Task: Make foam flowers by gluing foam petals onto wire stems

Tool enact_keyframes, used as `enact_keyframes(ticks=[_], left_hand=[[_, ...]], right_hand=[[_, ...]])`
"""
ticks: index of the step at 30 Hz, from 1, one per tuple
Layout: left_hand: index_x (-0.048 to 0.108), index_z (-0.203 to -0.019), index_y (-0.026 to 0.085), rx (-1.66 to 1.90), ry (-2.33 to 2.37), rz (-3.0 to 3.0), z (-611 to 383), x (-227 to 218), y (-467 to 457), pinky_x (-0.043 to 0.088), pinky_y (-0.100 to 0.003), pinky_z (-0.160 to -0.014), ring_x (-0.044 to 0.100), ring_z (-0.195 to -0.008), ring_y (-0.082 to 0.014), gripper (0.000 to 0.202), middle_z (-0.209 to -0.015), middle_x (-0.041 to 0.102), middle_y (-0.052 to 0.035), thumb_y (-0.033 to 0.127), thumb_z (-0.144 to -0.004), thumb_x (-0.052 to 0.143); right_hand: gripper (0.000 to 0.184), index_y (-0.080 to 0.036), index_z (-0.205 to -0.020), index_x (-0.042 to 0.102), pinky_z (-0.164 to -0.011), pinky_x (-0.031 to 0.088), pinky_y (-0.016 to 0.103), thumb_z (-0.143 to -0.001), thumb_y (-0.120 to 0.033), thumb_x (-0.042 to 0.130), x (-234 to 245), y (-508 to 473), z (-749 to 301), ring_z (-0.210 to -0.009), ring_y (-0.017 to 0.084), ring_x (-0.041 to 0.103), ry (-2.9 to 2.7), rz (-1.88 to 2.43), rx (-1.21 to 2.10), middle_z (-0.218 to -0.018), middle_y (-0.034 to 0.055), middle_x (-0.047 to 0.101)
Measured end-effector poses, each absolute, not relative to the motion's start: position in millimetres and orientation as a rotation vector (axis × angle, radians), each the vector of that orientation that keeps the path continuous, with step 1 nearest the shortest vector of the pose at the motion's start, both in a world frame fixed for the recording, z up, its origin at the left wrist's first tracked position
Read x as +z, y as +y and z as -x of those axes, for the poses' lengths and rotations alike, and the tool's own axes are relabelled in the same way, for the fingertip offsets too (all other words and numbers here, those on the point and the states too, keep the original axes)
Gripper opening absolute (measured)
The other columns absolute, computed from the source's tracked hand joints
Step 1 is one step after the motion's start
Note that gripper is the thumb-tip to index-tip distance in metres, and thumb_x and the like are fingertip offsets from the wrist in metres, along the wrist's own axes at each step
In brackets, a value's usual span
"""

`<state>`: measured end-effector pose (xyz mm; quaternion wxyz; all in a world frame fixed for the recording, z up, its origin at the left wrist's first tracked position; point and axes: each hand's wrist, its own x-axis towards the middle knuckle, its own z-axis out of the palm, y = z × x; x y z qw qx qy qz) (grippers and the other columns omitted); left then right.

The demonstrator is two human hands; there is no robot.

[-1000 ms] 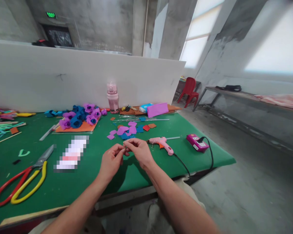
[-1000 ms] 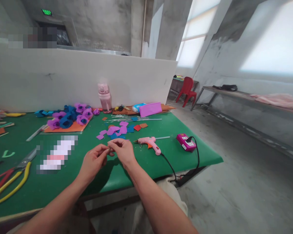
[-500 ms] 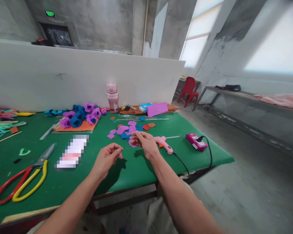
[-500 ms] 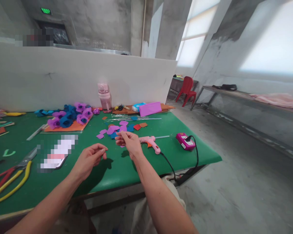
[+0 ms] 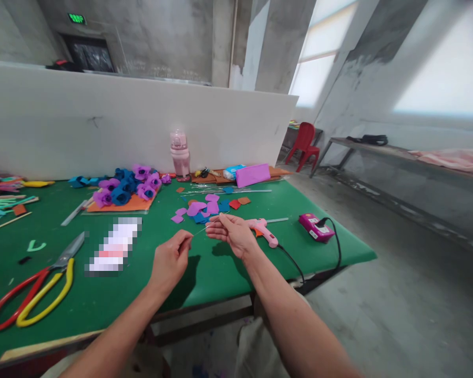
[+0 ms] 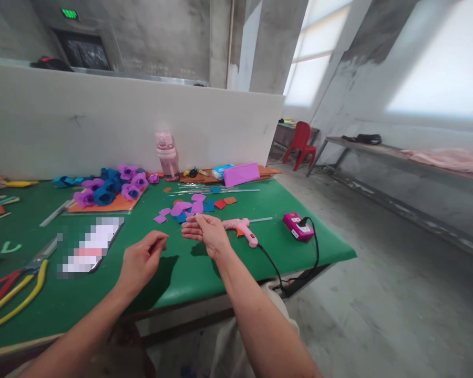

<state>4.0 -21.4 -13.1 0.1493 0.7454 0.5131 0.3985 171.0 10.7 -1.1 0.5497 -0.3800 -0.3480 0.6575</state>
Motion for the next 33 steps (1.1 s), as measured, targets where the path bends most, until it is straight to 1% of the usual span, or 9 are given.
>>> enact_keyframes(ticks=[8,12,15,17,20,23,25,28,33], left_hand=[[0.056,-0.079,0.021,1.114,1.452,-2.205,-2,-17,-19,0.035,-0.021,-0.057,0.048,-0.055,-0.0107,0.017,-0.063,0.055,0.0028,0.028,-0.083,0.041],[0.056,-0.075,0.020,1.118,1.397,-1.948,-3,-16,-17,0.034,-0.021,-0.053,0.046,-0.053,-0.0102,0.016,-0.061,0.056,0.0025,0.032,-0.081,0.046],[0.053,-0.076,0.018,1.091,1.234,-1.521,-7,-14,-16,0.026,-0.019,-0.041,0.035,-0.042,-0.0066,0.018,-0.057,0.056,0.0028,0.036,-0.077,0.052],[0.051,-0.078,0.018,1.063,1.104,-1.304,-9,-15,-17,0.018,-0.017,-0.037,0.026,-0.037,-0.0039,0.020,-0.056,0.055,0.0034,0.037,-0.075,0.055],[0.050,-0.081,0.018,0.981,0.998,-1.220,-9,-16,-17,0.016,-0.016,-0.035,0.025,-0.036,-0.0027,0.021,-0.057,0.057,0.0026,0.037,-0.076,0.055],[0.049,-0.089,0.018,0.918,0.984,-1.270,-9,-19,-17,0.022,-0.016,-0.035,0.032,-0.037,-0.0037,0.024,-0.060,0.060,0.0015,0.039,-0.078,0.052],[0.049,-0.088,0.018,0.921,0.991,-1.289,-9,-20,-16,0.022,-0.015,-0.036,0.033,-0.037,-0.0038,0.024,-0.056,0.057,0.0033,0.040,-0.079,0.052],[0.050,-0.081,0.017,0.901,0.986,-1.272,-7,-21,-15,0.016,-0.015,-0.034,0.027,-0.035,-0.0030,0.024,-0.049,0.050,0.0055,0.041,-0.079,0.051],[0.051,-0.079,0.017,0.835,0.976,-1.238,-4,-20,-15,0.011,-0.016,-0.034,0.023,-0.033,-0.0023,0.024,-0.045,0.049,0.0055,0.040,-0.080,0.050]], right_hand=[[0.021,-0.010,-0.073,0.062,-0.059,0.054,0.025,-0.083,-0.025,0.053,1,11,-176,-0.060,0.014,0.066,-0.817,0.887,1.600,-0.065,0.0082,0.068],[0.024,-0.010,-0.081,0.064,-0.061,0.054,0.025,-0.084,-0.029,0.051,1,13,-176,-0.061,0.014,0.065,-0.834,0.893,1.588,-0.071,0.0091,0.069],[0.030,-0.011,-0.089,0.064,-0.064,0.053,0.026,-0.082,-0.038,0.051,0,12,-172,-0.064,0.013,0.065,-0.849,0.837,1.598,-0.081,0.0098,0.069],[0.030,-0.013,-0.091,0.065,-0.064,0.052,0.024,-0.078,-0.038,0.057,-2,11,-168,-0.065,0.011,0.064,-0.878,0.813,1.579,-0.083,0.0087,0.069],[0.027,-0.013,-0.085,0.067,-0.059,0.049,0.020,-0.069,-0.034,0.066,-5,9,-160,-0.062,0.010,0.062,-0.936,0.865,1.465,-0.078,0.0062,0.069],[0.026,-0.013,-0.079,0.068,-0.057,0.047,0.020,-0.065,-0.035,0.068,-9,7,-153,-0.063,0.010,0.062,-0.982,0.909,1.415,-0.071,0.0052,0.069],[0.027,-0.013,-0.078,0.069,-0.057,0.048,0.021,-0.063,-0.036,0.068,-11,6,-149,-0.063,0.011,0.062,-0.990,0.907,1.432,-0.069,0.0050,0.068],[0.028,-0.013,-0.077,0.069,-0.055,0.048,0.022,-0.061,-0.036,0.070,-10,6,-148,-0.059,0.010,0.061,-0.957,0.909,1.439,-0.068,0.0048,0.068],[0.026,-0.013,-0.075,0.068,-0.054,0.047,0.021,-0.060,-0.034,0.071,-5,11,-161,-0.055,0.009,0.060,-0.895,0.911,1.384,-0.067,0.0037,0.067]])
